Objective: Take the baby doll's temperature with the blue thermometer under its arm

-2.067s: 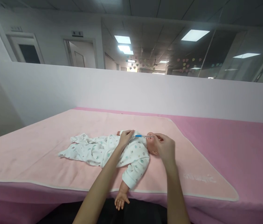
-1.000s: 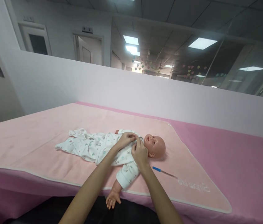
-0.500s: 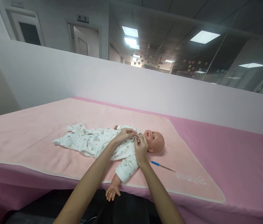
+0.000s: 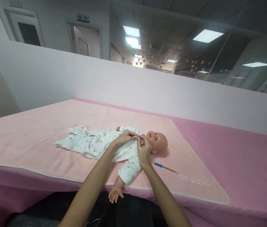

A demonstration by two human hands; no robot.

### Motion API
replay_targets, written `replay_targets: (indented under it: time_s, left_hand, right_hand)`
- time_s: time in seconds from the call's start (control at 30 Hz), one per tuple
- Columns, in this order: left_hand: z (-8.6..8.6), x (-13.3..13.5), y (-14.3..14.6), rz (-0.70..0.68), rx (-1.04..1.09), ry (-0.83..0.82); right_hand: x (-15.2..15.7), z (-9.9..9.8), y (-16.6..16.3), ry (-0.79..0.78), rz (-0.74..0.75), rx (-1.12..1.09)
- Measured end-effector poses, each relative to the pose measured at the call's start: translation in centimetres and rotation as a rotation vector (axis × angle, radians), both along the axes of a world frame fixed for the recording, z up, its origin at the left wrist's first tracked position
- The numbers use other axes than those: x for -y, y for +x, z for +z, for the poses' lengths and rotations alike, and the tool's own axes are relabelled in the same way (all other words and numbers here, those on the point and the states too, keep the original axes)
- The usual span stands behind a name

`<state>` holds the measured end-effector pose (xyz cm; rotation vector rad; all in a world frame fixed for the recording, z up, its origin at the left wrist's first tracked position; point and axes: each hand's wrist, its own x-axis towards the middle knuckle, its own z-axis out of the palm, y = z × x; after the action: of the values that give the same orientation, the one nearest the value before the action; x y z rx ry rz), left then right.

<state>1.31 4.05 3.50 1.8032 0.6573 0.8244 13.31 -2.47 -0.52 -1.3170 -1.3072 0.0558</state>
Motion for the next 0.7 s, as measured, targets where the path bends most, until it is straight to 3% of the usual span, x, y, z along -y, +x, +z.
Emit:
replay_targets:
  time_s: [0.27, 0.57, 0.7]
  left_hand:
    - [-0.66, -0.57, 0.72, 0.146, 0.014, -0.006]
    - [-0.24, -0.15, 0.46, -0.010, -0.024, 0.066]
    - [-0.34, -0.11, 0.47, -0.026, 0.035, 0.007]
  right_hand:
    - [-0.20, -0.42, 0.02, 0.045, 0.050, -0.048]
    - [-0.49, -0.62, 0.07, 0.125, -0.026, -0.063]
    - [-0.58, -0.56, 0.03, 0.142, -0.053, -0.019]
